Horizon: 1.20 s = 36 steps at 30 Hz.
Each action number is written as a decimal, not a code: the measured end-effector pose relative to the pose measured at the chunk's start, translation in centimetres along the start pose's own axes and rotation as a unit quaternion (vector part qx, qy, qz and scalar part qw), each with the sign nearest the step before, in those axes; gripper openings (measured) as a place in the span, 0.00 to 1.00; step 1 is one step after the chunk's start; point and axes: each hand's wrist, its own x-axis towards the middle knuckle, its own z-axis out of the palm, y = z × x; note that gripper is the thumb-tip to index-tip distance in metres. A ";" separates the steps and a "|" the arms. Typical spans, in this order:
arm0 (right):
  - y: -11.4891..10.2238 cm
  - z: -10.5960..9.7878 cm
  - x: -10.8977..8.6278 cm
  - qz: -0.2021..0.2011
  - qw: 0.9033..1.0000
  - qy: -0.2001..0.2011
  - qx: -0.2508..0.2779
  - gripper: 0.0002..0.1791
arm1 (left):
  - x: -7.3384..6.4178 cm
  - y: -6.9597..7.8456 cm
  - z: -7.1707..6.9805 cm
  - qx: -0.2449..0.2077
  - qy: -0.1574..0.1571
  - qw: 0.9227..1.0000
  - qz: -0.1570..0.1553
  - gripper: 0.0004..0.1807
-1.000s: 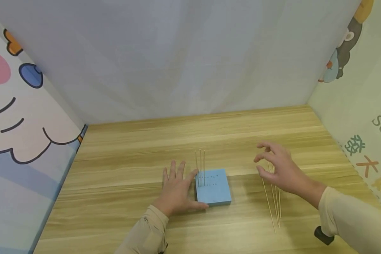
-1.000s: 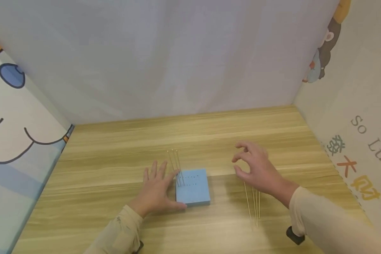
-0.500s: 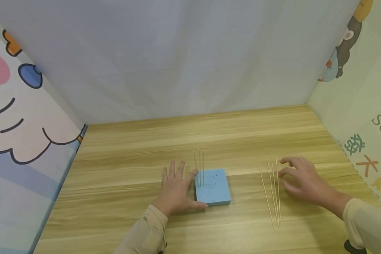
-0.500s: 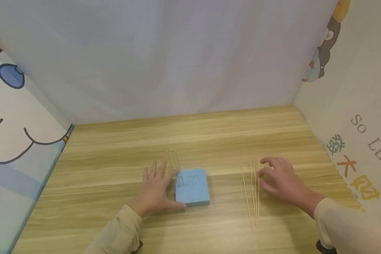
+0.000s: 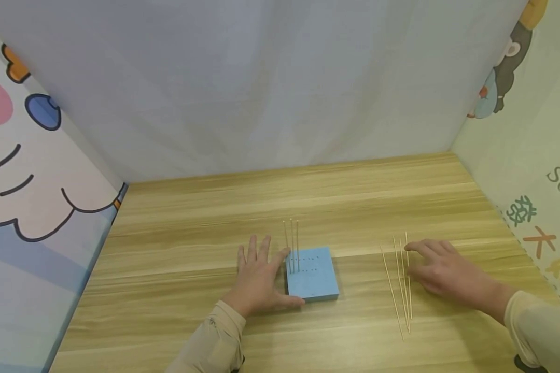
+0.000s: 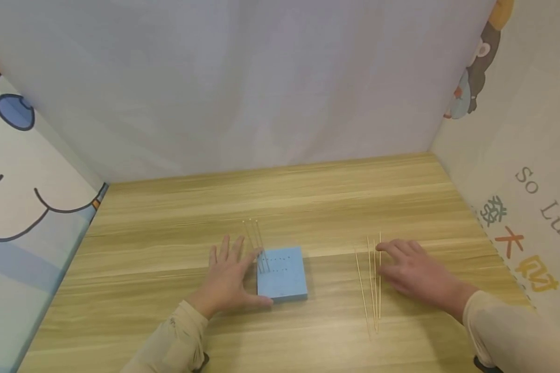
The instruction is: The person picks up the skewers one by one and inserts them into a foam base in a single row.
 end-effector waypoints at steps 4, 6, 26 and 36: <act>0.2 -0.1 -0.2 -0.021 0.999 -0.032 -0.026 0.13 | 0.0 0.0 0.0 0.000 0.001 1.000 0.001 0.64; 0.3 0.0 -0.3 -0.031 0.998 -0.037 -0.037 0.09 | 0.0 0.0 0.0 0.002 -0.001 1.000 0.000 0.64; 0.7 0.1 -1.1 -0.061 0.996 -0.015 -0.063 0.37 | 0.0 -0.1 0.1 0.001 -0.002 1.000 -0.004 0.64; 1.1 0.2 -1.2 -0.076 0.995 -0.020 -0.057 0.33 | 0.0 -0.1 0.1 -0.001 -0.004 1.000 -0.007 0.64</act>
